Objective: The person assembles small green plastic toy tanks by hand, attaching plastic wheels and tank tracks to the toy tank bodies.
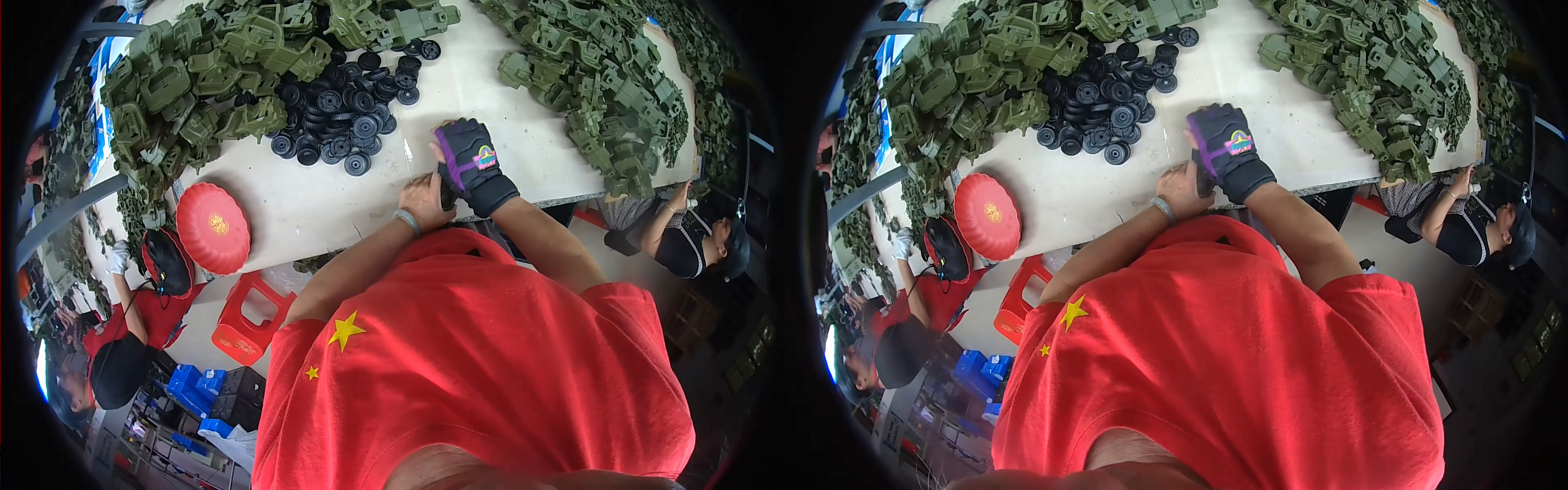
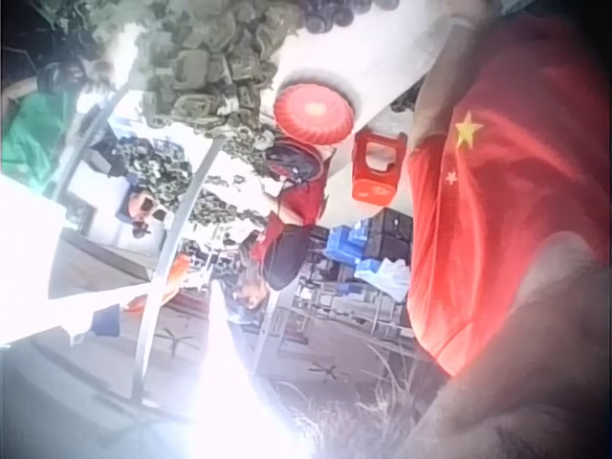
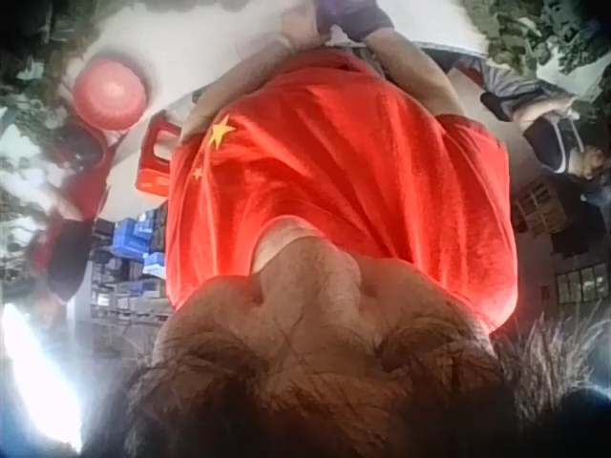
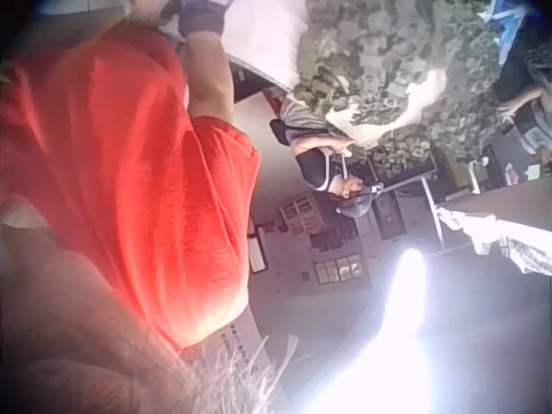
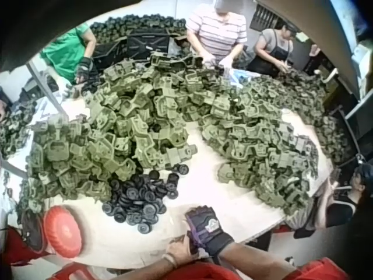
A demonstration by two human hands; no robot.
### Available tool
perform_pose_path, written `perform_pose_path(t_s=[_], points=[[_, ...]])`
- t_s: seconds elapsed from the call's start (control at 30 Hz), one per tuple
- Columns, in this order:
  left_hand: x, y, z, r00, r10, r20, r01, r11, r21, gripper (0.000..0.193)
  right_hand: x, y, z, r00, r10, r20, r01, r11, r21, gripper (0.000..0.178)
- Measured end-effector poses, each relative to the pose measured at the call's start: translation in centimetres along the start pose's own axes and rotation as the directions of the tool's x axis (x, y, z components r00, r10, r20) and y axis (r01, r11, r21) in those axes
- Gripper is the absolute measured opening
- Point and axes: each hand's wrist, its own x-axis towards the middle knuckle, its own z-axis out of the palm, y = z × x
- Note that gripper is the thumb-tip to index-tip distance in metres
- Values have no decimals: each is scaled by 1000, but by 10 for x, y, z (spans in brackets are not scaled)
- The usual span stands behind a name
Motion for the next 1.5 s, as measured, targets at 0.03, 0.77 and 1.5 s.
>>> perform_pose_path(t_s=[0.03,0.77,1.5], points=[[2,-1,1,1000,-4,-3,4,1000,-16,67,-2,1,1,995,-57,-77,58,998,4,25],[5,-48,-39,722,237,650,678,-56,-733,73,-67,45,-4,791,372,485,-559,117,821,51],[-21,2,-26,999,-21,-40,26,991,132,98,95,-1,-2,989,117,-92,-104,986,126,40]])
